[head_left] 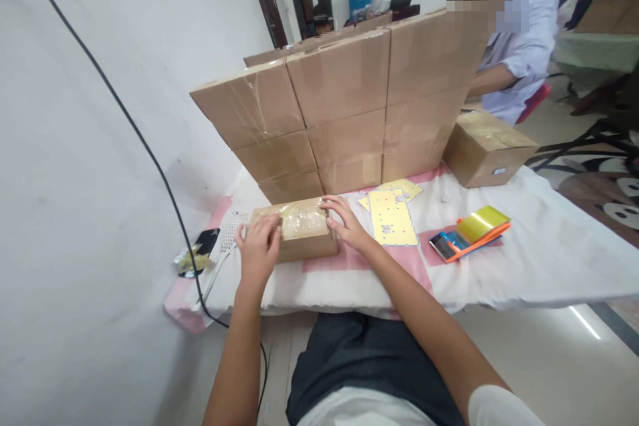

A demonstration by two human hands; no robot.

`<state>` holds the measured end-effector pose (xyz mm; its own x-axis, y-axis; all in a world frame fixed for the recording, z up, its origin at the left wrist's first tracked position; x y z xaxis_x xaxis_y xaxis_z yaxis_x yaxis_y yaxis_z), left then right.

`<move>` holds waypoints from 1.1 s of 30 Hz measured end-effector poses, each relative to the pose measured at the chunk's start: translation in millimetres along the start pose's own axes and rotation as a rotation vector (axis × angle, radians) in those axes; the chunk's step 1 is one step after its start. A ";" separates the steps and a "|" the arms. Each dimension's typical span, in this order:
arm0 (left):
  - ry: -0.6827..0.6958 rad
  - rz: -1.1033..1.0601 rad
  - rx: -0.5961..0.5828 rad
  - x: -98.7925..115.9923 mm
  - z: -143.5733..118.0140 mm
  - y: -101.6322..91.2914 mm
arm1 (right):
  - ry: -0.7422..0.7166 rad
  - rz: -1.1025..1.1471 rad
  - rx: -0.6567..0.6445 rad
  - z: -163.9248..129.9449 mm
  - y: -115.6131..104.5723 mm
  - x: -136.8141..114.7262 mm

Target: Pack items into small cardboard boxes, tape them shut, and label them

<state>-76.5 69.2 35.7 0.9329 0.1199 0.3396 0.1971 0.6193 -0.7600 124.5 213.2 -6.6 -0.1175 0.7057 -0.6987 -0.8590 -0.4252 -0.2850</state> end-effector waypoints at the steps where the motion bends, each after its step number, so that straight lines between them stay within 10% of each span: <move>1: 0.016 0.000 -0.068 6.2 -0.5 3.8 | 0.000 -0.040 0.008 -0.1 -0.8 0.1; 33: 0.032 0.130 -0.029 22.0 -22.6 14.0 | 0.137 -0.083 -0.032 -29.7 20.4 17.3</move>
<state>-46.4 62.9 20.0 0.9602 0.1722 0.2198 0.0823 0.5777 -0.8121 119.8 199.9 -44.0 0.0240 0.6558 -0.7546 -0.8462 -0.3886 -0.3647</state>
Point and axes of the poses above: each hand's wrist, its own z-axis towards the middle knuckle, its own y-axis out of the palm, x = y × z, the point moved 5 cm from there along z, towards the middle knuckle, and after that the axes turned 3 degrees about -z, right-handed, at the moved point
